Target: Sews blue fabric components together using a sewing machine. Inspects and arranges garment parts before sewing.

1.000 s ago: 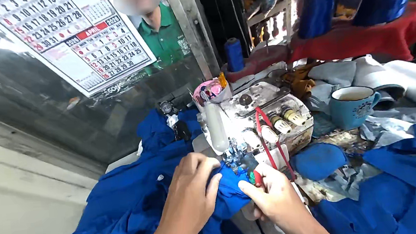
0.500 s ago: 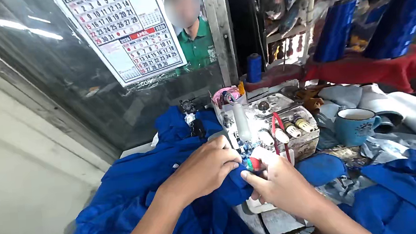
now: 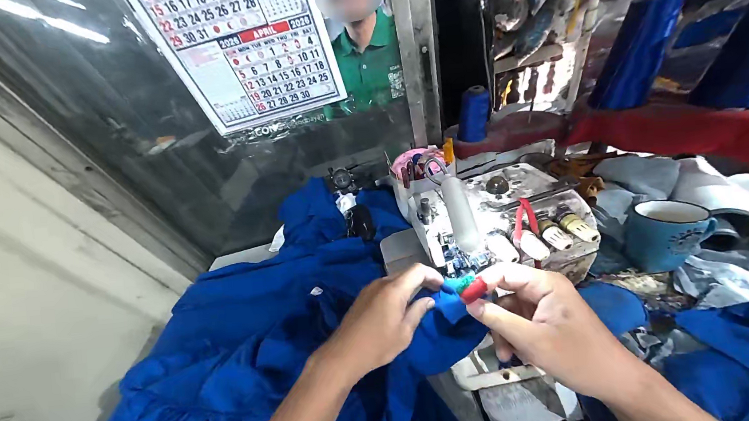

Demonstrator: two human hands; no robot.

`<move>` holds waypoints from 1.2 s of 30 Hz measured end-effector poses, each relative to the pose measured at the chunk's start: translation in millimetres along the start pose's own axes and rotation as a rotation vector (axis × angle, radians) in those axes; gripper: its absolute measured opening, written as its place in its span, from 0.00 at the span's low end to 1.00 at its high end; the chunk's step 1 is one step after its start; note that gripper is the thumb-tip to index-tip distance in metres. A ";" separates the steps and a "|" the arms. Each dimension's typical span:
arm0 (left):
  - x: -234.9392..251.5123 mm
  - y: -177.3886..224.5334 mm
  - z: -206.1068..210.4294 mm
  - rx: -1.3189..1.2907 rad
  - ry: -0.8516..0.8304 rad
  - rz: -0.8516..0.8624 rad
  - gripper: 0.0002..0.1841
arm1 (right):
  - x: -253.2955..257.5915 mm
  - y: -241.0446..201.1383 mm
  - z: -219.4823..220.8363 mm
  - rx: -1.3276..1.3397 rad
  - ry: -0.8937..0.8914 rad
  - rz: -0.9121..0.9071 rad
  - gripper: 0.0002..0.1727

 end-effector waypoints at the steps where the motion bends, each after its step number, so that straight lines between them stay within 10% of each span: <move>1: 2.4 1.9 -5.1 0.109 -0.039 0.044 0.12 | -0.6 1.6 -2.4 0.012 -0.002 0.003 0.08; 6: 14.3 7.0 -25.9 0.473 -0.221 0.167 0.05 | -4.1 5.6 -7.8 0.304 -0.073 -0.017 0.14; 13: 0.6 4.9 -25.7 -0.297 -0.246 0.194 0.03 | -15.3 7.8 -7.6 0.470 -0.303 -0.073 0.24; 17: 1.8 37.3 -45.3 -0.040 -0.490 0.117 0.06 | -5.8 -7.6 -1.0 0.196 -0.252 0.084 0.28; 21: 2.6 77.8 -58.5 0.234 -0.091 0.276 0.05 | 17.5 -1.7 10.8 0.199 -0.347 0.282 0.36; 26: -81.0 39.7 1.1 0.291 0.067 -0.137 0.24 | -3.6 6.7 -7.8 0.476 -0.468 0.206 0.31; 31: -115.8 -17.6 -23.2 0.736 0.208 -0.244 0.10 | -8.6 25.9 21.4 0.445 0.095 0.092 0.09; 36: -94.8 -28.0 -44.9 0.533 -0.426 -0.494 0.19 | -35.8 31.2 46.1 0.064 0.204 -0.198 0.07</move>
Point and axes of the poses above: each hand's wrist, its own x-axis towards the middle knuckle, its own z-axis out of the palm, y = z × x, the point moved 3 cm from there along x, towards the middle knuckle, and after that the axes turned 9 degrees about -y, right-handed, at the moved point
